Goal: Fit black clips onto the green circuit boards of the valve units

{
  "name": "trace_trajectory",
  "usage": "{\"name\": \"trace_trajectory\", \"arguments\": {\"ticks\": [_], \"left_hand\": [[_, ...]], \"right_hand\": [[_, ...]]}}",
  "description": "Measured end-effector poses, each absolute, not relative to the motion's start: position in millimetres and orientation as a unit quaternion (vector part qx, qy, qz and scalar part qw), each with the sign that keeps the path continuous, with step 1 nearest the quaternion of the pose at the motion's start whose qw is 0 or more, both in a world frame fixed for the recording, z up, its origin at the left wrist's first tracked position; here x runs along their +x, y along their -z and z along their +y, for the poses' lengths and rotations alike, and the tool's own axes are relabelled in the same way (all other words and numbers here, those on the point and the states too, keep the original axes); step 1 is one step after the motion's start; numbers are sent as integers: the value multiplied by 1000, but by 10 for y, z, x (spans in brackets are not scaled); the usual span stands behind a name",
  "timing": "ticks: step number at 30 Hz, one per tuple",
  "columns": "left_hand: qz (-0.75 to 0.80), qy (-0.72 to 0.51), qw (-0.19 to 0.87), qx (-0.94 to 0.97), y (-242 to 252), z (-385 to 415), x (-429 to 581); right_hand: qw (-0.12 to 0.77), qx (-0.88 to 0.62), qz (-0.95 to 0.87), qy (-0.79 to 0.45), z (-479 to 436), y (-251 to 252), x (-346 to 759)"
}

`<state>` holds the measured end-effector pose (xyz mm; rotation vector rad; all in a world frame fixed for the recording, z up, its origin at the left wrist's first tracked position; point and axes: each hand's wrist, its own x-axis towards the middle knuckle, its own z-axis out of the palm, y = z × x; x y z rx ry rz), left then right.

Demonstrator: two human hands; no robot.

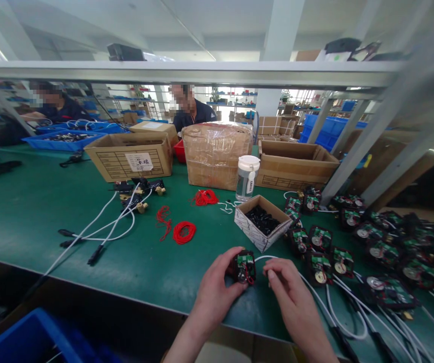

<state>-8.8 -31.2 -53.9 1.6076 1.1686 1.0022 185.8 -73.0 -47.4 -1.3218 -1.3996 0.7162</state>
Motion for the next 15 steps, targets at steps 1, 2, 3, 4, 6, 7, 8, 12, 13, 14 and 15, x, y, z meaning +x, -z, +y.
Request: {"name": "trace_trajectory", "arguments": {"ticks": [1, 2, 3, 4, 6, 7, 8, 12, 13, 14, 15], "left_hand": [[473, -403, 442, 647, 534, -311, -87], [475, -402, 443, 645, 529, -310, -85], [477, -401, 443, 644, 524, -309, -84], [479, -401, 443, 643, 520, -309, -82], [479, -404, 442, 642, 515, -309, -79], [479, -406, 441, 642, 514, -310, -78], [479, -406, 440, 641, 514, -310, -78], [482, -403, 438, 643, 526, -314, -79], [481, -403, 437, 644, 532, -314, -80], [480, -404, 437, 645, 538, -313, -82], [478, -404, 437, 646, 546, -312, -83]], "right_hand": [[519, -551, -593, -274, -724, 475, 1850], [519, -551, -600, -260, -718, 478, 1838], [516, -552, -602, -259, -714, 484, 1821], [513, -552, -600, -267, -712, 493, 1798], [513, -553, -589, -290, -712, 521, 1735], [517, -554, -581, -299, -713, 539, 1698], [521, -555, -573, -304, -714, 560, 1660], [534, -568, -557, -288, -702, 650, 1543], [534, -571, -558, -278, -697, 667, 1526], [535, -573, -560, -267, -693, 680, 1512], [536, -575, -564, -253, -689, 687, 1499]]}}
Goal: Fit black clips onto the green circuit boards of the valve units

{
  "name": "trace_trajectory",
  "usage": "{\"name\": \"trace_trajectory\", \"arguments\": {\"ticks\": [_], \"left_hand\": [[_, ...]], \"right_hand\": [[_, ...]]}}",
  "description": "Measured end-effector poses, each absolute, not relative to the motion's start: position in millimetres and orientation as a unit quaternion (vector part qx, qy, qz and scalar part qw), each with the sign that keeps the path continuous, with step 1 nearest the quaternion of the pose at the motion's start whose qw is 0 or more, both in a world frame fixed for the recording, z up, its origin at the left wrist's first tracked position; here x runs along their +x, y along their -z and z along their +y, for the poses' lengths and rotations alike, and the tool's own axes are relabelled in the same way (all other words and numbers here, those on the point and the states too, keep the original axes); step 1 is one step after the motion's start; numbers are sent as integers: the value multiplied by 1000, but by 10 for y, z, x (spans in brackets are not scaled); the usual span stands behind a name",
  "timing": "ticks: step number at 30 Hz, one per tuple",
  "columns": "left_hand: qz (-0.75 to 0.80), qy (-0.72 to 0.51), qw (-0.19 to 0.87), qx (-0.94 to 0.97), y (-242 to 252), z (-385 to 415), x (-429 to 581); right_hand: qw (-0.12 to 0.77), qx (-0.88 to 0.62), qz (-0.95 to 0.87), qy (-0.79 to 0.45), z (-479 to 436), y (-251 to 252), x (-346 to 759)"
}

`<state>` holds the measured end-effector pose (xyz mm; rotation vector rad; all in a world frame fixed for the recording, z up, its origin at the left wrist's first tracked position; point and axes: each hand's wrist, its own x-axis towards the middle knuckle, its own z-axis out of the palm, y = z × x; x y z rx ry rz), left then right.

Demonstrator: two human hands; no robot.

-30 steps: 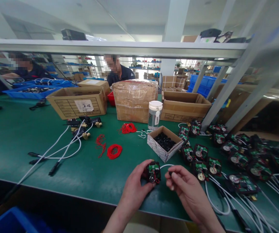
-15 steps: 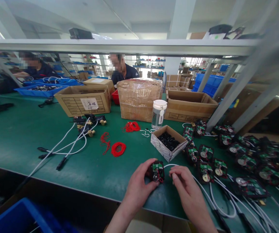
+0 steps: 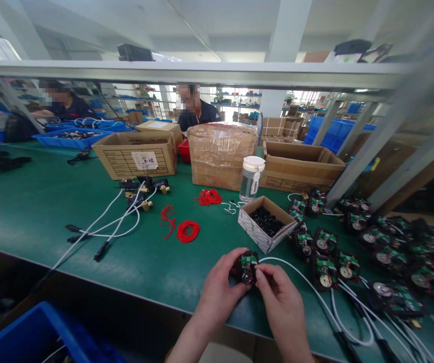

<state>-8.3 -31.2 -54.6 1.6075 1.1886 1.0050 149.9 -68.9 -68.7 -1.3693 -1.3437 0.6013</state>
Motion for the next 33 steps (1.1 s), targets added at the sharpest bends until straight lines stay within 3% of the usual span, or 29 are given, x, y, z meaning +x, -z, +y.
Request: {"name": "trace_trajectory", "arguments": {"ticks": [8, 19, 26, 33], "left_hand": [[471, -412, 441, 643, 565, -308, -77], [467, -414, 436, 648, 553, -296, -83], [470, -410, 438, 647, 510, -302, -90], [462, -415, 441, 648, 518, -292, -90]], "right_hand": [[548, -596, -577, -105, -693, 664, 1311], [588, -633, -502, -39, -661, 705, 998], [595, -648, -467, -91, -678, 693, 980], [584, -618, -463, -250, -677, 715, 1213]]}}
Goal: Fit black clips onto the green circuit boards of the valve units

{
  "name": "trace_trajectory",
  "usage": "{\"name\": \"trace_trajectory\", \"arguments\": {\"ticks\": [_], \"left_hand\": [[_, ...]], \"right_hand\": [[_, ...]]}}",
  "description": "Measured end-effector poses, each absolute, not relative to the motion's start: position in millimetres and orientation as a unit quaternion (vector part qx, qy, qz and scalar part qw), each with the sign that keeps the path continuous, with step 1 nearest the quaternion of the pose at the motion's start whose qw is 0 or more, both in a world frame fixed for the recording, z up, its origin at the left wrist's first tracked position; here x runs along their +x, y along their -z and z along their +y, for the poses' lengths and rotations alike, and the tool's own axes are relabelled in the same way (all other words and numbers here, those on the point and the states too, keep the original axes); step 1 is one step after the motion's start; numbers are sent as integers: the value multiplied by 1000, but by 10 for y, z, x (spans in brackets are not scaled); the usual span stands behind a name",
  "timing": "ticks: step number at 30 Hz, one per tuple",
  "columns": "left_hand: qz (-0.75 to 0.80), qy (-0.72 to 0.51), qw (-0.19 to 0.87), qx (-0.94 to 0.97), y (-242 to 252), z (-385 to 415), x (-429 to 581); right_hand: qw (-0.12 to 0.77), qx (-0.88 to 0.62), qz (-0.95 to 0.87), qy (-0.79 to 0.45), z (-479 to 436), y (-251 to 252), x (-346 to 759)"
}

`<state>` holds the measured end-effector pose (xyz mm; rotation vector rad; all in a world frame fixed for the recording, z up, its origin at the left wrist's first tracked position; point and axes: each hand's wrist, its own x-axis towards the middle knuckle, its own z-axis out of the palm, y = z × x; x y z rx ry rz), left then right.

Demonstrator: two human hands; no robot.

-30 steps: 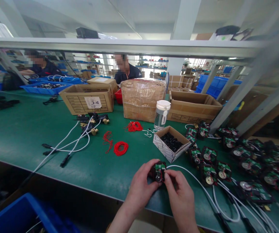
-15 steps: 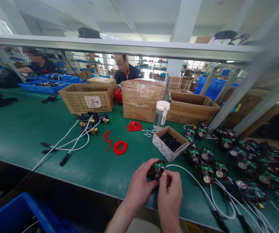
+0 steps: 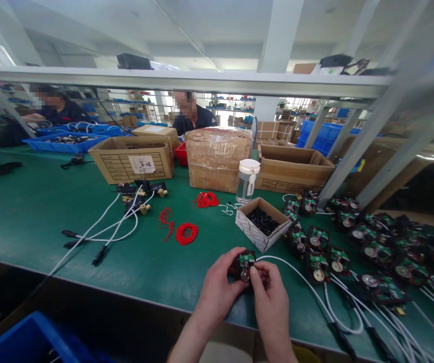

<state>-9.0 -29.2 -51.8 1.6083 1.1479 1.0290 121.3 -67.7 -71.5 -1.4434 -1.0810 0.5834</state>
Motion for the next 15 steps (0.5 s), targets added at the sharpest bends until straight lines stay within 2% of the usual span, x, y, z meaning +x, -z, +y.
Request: {"name": "trace_trajectory", "arguments": {"ticks": [8, 10, 12, 15], "left_hand": [[473, -410, 452, 635, 502, -263, -87], [475, -405, 453, 636, 473, -269, -99], [478, -396, 454, 640, 438, -282, -122], [485, -374, 447, 651, 386, -302, -166]], "right_hand": [[572, -592, -477, -307, -609, 650, 1291], [554, -601, -518, -254, -600, 641, 1380], [517, -613, -579, -148, -596, 632, 1509], [379, -655, -654, 13, -605, 623, 1712]]}}
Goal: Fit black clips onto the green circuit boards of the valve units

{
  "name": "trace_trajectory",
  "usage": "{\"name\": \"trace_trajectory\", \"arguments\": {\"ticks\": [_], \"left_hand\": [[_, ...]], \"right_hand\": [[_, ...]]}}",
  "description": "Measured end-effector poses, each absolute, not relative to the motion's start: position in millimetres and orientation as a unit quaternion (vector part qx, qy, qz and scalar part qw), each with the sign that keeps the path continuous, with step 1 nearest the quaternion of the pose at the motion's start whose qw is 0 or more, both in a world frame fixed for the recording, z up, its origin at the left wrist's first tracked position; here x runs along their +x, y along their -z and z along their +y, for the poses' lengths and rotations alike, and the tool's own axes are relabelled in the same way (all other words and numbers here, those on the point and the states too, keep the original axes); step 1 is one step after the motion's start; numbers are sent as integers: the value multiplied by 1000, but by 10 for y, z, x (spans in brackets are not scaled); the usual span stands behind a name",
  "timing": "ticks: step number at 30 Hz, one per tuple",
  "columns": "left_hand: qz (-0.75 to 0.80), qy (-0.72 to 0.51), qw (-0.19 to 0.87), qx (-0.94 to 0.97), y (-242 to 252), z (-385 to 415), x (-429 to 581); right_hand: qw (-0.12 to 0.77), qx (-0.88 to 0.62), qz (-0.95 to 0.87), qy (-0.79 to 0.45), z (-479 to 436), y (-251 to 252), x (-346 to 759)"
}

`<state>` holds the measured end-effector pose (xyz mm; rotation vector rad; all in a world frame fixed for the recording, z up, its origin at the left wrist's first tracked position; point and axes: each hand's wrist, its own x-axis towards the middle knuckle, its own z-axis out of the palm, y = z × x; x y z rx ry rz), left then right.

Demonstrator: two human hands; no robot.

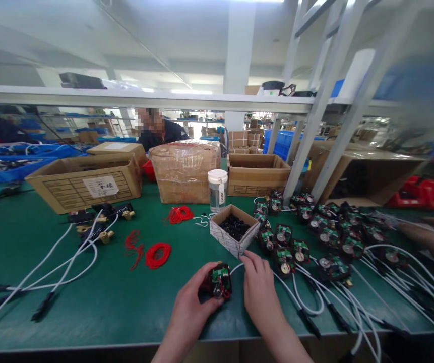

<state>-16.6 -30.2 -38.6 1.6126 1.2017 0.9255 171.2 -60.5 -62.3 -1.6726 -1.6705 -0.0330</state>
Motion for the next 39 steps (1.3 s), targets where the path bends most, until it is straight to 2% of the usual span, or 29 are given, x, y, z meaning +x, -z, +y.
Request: {"name": "trace_trajectory", "arguments": {"ticks": [4, 7, 16, 20, 25, 32, 39], "left_hand": [[489, -347, 439, 669, 362, -303, -189], [483, -334, 437, 681, 385, -290, -113], [459, -344, 422, 702, 433, -256, 743], [427, -369, 409, 717, 428, -191, 1003], [419, -344, 395, 742, 439, -84, 1184], [405, -343, 402, 746, 468, 27, 1520], [391, -360, 392, 751, 481, 168, 1855]], "right_hand": [[185, -706, -678, 91, -686, 659, 1898], [136, -719, -672, 112, -814, 755, 2031], [137, -758, -614, 173, -1083, 1139, 2660], [210, -767, -574, 192, -1073, 1141, 2758], [298, -781, -500, 225, -1034, 1012, 2692], [290, -800, -487, 196, -883, 964, 2758], [206, -830, -475, 207, -679, 881, 3029]]}}
